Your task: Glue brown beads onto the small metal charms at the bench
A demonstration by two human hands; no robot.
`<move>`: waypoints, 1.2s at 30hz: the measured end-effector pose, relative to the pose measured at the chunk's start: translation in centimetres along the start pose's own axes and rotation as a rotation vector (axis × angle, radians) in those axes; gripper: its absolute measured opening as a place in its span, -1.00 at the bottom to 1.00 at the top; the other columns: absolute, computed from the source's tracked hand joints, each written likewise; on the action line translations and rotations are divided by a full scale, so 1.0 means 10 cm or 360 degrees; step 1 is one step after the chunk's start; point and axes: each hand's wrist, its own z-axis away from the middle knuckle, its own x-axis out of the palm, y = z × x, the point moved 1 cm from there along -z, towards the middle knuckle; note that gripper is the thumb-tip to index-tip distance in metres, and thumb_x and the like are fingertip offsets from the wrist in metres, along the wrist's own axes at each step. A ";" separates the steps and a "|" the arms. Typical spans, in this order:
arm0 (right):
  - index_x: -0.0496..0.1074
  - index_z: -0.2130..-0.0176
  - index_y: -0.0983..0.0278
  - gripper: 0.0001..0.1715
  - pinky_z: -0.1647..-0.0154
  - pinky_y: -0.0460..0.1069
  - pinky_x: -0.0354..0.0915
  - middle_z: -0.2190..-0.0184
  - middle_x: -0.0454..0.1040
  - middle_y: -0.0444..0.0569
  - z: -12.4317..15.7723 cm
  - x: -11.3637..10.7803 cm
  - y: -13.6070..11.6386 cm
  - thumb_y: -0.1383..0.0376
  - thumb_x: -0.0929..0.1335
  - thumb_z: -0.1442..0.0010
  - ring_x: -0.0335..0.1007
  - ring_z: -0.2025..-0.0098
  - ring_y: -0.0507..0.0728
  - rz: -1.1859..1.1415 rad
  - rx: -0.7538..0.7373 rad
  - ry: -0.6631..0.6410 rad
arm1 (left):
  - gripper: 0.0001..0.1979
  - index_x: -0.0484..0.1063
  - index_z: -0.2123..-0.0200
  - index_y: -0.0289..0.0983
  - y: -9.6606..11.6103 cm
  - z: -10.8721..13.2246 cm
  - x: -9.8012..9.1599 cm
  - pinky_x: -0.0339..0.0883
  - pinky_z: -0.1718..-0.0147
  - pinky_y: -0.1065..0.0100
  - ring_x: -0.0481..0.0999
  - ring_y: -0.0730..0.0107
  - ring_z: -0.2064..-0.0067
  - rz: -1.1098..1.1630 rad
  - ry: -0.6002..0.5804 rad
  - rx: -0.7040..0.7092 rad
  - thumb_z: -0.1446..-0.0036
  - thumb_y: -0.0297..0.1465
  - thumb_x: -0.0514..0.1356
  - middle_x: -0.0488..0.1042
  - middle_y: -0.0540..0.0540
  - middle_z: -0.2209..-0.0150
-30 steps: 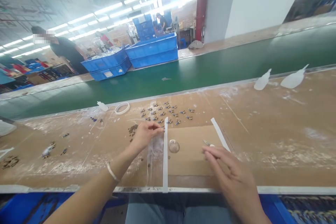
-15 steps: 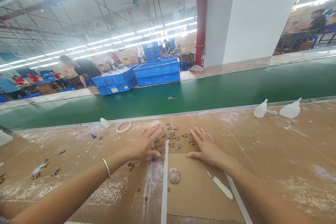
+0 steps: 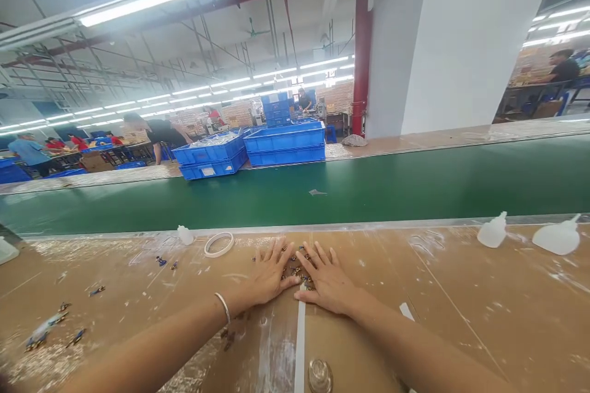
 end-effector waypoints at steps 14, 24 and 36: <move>0.23 -0.23 0.21 -0.38 -0.25 0.36 0.11 -0.30 0.16 0.10 -1.28 -0.04 0.94 0.04 0.31 -0.27 0.14 -0.28 0.30 0.0186 0.0146 0.0357 | -0.48 0.21 -0.27 -0.17 -0.33 -1.59 0.11 0.02 -0.23 -0.22 0.08 -0.01 -0.37 -0.0040 0.0147 -0.0070 -0.37 -0.08 -0.12 0.18 -0.22 -0.34; 0.31 -0.13 0.24 -0.51 -0.11 0.25 0.30 -0.17 0.30 0.08 -1.63 -0.29 1.67 0.11 0.33 -0.28 0.31 -0.12 0.21 0.0348 0.0460 0.0753 | -0.56 0.30 -0.18 -0.20 -0.44 -2.53 -0.18 0.04 -0.24 -0.14 0.16 0.01 -0.31 0.0096 0.0263 -0.0220 -0.34 -0.15 0.04 0.27 -0.21 -0.26; 0.36 -0.06 0.28 -0.58 0.04 0.14 0.41 -0.03 0.40 0.04 -0.75 -0.62 1.53 0.13 0.32 -0.28 0.41 0.03 0.13 -0.0003 0.0468 0.0540 | -0.71 0.56 0.44 -0.29 -0.35 -1.75 -0.47 0.31 0.43 0.43 0.53 0.33 0.39 0.0553 -0.0124 -0.0348 -0.02 -0.15 0.32 0.56 0.04 0.51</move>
